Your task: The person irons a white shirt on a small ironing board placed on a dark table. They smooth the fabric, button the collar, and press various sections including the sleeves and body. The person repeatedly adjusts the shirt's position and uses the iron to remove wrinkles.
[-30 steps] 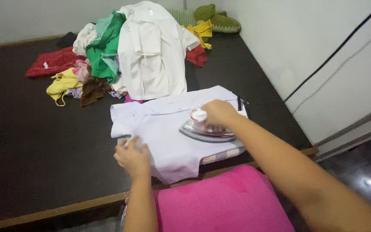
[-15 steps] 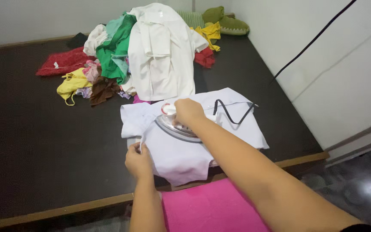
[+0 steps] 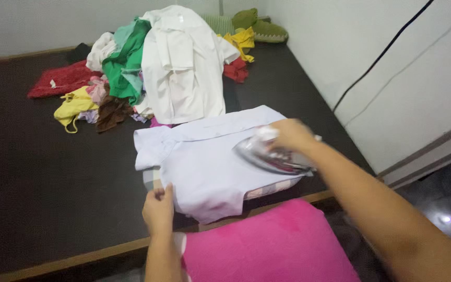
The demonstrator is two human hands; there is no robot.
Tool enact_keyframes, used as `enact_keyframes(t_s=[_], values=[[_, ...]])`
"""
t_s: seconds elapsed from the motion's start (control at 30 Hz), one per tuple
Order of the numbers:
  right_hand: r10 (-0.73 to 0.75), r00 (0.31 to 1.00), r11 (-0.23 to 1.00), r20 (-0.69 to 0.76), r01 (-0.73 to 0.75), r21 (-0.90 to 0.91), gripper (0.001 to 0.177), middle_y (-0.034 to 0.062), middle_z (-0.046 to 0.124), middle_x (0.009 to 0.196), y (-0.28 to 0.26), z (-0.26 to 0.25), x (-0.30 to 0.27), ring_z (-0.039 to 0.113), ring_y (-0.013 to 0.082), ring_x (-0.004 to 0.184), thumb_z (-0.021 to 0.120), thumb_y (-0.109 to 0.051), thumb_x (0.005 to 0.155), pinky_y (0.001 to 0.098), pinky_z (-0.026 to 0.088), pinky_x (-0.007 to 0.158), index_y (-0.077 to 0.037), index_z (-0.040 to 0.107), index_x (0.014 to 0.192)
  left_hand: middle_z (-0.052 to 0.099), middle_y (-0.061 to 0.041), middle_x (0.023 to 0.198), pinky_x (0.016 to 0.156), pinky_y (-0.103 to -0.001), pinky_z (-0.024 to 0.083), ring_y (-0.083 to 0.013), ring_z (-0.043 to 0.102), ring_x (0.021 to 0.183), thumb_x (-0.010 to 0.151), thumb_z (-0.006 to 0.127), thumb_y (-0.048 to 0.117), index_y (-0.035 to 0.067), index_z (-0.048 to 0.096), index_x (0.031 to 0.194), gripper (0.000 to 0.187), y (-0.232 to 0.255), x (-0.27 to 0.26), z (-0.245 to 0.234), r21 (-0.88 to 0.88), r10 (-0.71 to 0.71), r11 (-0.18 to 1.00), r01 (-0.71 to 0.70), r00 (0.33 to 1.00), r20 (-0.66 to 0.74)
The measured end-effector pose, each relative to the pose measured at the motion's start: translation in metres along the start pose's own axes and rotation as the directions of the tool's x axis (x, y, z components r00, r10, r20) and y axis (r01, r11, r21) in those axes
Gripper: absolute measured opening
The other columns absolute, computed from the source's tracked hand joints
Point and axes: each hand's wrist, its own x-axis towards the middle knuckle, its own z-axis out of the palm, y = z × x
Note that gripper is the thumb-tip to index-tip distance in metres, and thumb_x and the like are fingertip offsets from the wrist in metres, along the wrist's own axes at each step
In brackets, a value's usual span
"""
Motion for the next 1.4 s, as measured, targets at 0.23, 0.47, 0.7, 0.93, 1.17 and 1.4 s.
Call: enact_keyframes(t_s=[0.23,0.47,0.7,0.93,1.17,1.4], values=[[0.212,0.917,0.733,-0.339,0.08,0.675,0.039,0.0136,0.074,0.109,0.192,-0.025,-0.007,0.069,0.0251,0.095,0.072,0.001,0.085,0.0406,0.056,0.082,-0.004,0.071,0.123,0.076,-0.013,0.103,0.088,-0.042,0.054,-0.0291,0.072,0.097,0.082,0.079,0.048,0.006,0.071,0.114,0.053,-0.013,-0.011,-0.001,0.112,-0.061,0.993,0.045,0.988,0.145],[0.374,0.803,0.161,-0.463,0.436,0.886,0.045,0.0087,0.068,0.115,0.301,0.049,0.033,0.068,0.0219,0.109,0.058,0.017,0.086,0.0353,0.056,0.098,0.0,0.059,0.127,0.074,-0.017,0.109,0.088,-0.041,0.054,-0.0279,0.072,0.098,0.085,0.071,0.033,0.003,0.067,0.119,0.045,-0.028,0.0,0.018,-0.292,-0.065,0.95,0.108,0.986,0.151],[0.374,0.75,0.076,-0.546,0.562,0.824,0.044,0.0084,0.067,0.119,0.304,0.076,0.056,0.066,0.0219,0.109,0.063,0.02,0.086,0.0333,0.053,0.097,0.001,0.06,0.125,0.071,-0.018,0.093,0.07,-0.038,0.052,-0.0239,0.065,0.079,0.093,0.07,0.022,-0.005,0.071,0.105,0.029,-0.028,-0.002,0.017,-0.51,-0.122,0.812,0.285,0.936,0.33],[0.315,0.778,-0.054,-0.543,0.586,0.808,0.047,0.0081,0.067,0.122,0.298,0.086,0.071,0.066,0.0211,0.114,0.06,0.019,0.087,0.0331,0.054,0.101,-0.004,0.059,0.128,0.071,-0.017,0.09,0.07,-0.035,0.052,-0.0222,0.064,0.077,0.091,0.075,0.023,-0.006,0.072,0.103,0.031,-0.03,0.007,0.014,-0.415,-0.214,0.831,0.371,0.901,0.378],[0.42,0.841,-0.023,-0.34,0.384,0.923,0.046,0.0075,0.067,0.126,0.317,0.1,0.061,0.067,0.0211,0.114,0.054,0.011,0.091,0.0354,0.052,0.095,-0.009,0.059,0.132,0.071,-0.026,0.12,0.086,-0.042,0.059,-0.0325,0.073,0.101,0.086,0.075,0.016,-0.004,0.057,0.136,0.057,-0.011,-0.005,0.006,-0.402,-0.152,0.837,0.372,0.863,0.482],[0.736,0.66,-0.016,-0.149,0.237,0.971,0.036,0.0073,0.061,0.106,0.279,0.105,0.03,0.055,0.0162,0.076,0.063,0.007,0.091,0.0293,0.044,0.059,-0.004,0.056,0.124,0.059,-0.025,0.134,0.092,-0.045,0.059,-0.0347,0.067,0.116,0.079,0.077,0.012,0.014,0.024,0.157,0.094,0.011,-0.035,-0.011,-0.349,0.045,0.936,0.051,0.964,0.26]])
